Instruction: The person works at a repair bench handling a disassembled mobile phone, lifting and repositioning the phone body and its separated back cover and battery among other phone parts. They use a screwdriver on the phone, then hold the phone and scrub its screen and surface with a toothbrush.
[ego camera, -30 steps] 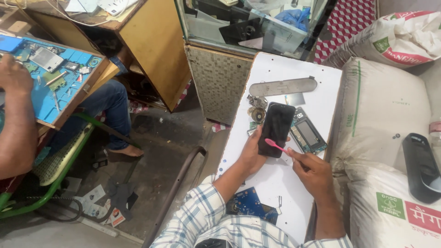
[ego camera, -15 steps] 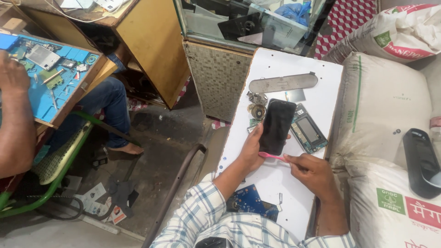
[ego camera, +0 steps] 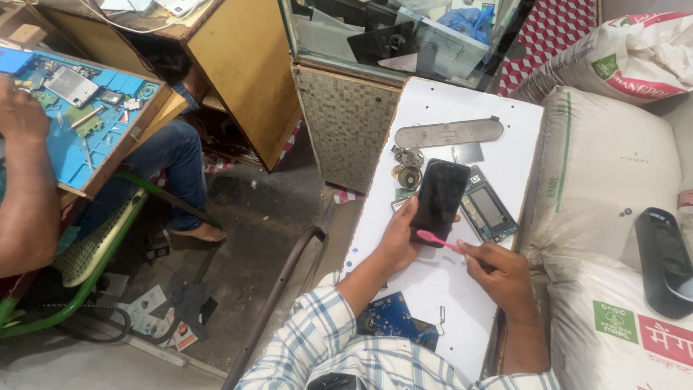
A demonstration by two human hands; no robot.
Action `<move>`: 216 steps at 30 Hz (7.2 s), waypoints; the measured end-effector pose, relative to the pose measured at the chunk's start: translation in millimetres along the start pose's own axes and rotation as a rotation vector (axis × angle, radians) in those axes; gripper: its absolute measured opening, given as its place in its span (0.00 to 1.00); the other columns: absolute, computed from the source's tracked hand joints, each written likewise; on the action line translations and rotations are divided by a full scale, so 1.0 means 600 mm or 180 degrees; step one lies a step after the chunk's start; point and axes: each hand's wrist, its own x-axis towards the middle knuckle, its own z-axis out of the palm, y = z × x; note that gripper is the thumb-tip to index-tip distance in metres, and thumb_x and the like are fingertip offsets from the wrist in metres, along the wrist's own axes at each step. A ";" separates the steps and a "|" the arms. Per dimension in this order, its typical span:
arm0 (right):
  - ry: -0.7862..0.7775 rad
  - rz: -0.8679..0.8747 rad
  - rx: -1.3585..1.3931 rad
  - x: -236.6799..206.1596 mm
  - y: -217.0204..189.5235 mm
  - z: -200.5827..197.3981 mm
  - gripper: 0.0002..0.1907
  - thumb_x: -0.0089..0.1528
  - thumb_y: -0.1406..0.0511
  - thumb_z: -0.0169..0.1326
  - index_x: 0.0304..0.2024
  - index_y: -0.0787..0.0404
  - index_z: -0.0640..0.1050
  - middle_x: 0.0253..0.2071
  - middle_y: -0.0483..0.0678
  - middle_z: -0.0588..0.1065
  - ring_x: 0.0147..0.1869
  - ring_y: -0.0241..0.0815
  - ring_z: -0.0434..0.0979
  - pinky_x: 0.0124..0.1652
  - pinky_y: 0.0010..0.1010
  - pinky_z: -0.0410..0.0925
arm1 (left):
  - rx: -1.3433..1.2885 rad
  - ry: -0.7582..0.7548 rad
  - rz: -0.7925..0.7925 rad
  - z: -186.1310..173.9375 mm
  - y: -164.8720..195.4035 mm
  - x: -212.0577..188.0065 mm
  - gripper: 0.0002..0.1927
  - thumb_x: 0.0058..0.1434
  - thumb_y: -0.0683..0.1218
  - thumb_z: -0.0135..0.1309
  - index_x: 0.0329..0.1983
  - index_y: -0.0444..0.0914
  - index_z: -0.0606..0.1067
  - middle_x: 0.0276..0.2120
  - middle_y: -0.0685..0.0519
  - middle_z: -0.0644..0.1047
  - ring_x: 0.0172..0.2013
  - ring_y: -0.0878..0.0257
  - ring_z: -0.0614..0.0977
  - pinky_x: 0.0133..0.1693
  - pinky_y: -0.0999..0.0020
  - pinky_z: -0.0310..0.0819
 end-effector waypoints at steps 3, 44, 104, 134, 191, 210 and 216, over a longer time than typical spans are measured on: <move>0.0053 0.0083 0.0100 -0.001 -0.006 0.007 0.20 0.56 0.74 0.61 0.50 0.54 0.84 0.25 0.42 0.75 0.24 0.27 0.64 0.24 0.23 0.59 | 0.0079 -0.0109 -0.0003 0.000 0.001 0.000 0.37 0.72 0.68 0.42 0.70 0.36 0.63 0.54 0.42 0.76 0.56 0.54 0.79 0.58 0.57 0.74; 0.1487 -0.0486 0.0153 0.009 0.008 0.050 0.15 0.71 0.73 0.54 0.60 0.64 0.78 0.45 0.53 0.80 0.39 0.34 0.78 0.40 0.24 0.72 | 0.1139 0.0062 -0.0306 0.008 -0.007 -0.010 0.29 0.73 0.53 0.46 0.73 0.35 0.64 0.46 0.46 0.81 0.45 0.62 0.81 0.50 0.67 0.76; 0.1219 -0.0204 0.0211 -0.005 -0.010 0.041 0.14 0.69 0.72 0.56 0.57 0.66 0.79 0.39 0.50 0.80 0.38 0.32 0.78 0.38 0.23 0.72 | 0.0794 -0.0185 -0.0136 0.008 -0.017 -0.010 0.37 0.71 0.64 0.47 0.70 0.30 0.65 0.52 0.45 0.79 0.51 0.58 0.83 0.53 0.65 0.78; 0.1472 -0.0411 0.0106 0.004 -0.018 0.037 0.14 0.69 0.73 0.56 0.58 0.63 0.79 0.36 0.51 0.79 0.36 0.33 0.77 0.37 0.25 0.70 | 0.0775 -0.0151 -0.0153 0.003 -0.024 -0.007 0.36 0.73 0.62 0.45 0.73 0.31 0.63 0.52 0.42 0.79 0.51 0.57 0.82 0.54 0.63 0.77; 0.0382 0.0201 -0.0471 -0.007 -0.011 -0.004 0.08 0.61 0.66 0.65 0.42 0.61 0.85 0.30 0.47 0.80 0.27 0.35 0.76 0.29 0.26 0.67 | 0.0085 -0.0023 -0.0017 -0.009 -0.025 -0.006 0.36 0.74 0.63 0.41 0.71 0.32 0.61 0.58 0.37 0.75 0.59 0.49 0.78 0.63 0.52 0.74; 0.0059 0.0453 -0.0343 -0.007 -0.023 -0.017 0.09 0.61 0.62 0.64 0.40 0.60 0.85 0.30 0.47 0.81 0.27 0.35 0.77 0.28 0.28 0.68 | 0.0111 -0.0033 0.0076 0.000 -0.022 -0.010 0.34 0.74 0.63 0.41 0.73 0.34 0.60 0.62 0.42 0.73 0.62 0.49 0.77 0.64 0.50 0.73; -0.0223 -0.0016 -0.0274 -0.009 -0.026 -0.012 0.09 0.62 0.62 0.64 0.37 0.61 0.84 0.30 0.47 0.81 0.30 0.35 0.78 0.32 0.27 0.69 | 0.0100 0.0059 0.0017 -0.001 -0.024 -0.011 0.32 0.74 0.62 0.41 0.70 0.35 0.61 0.60 0.42 0.74 0.60 0.47 0.78 0.62 0.49 0.74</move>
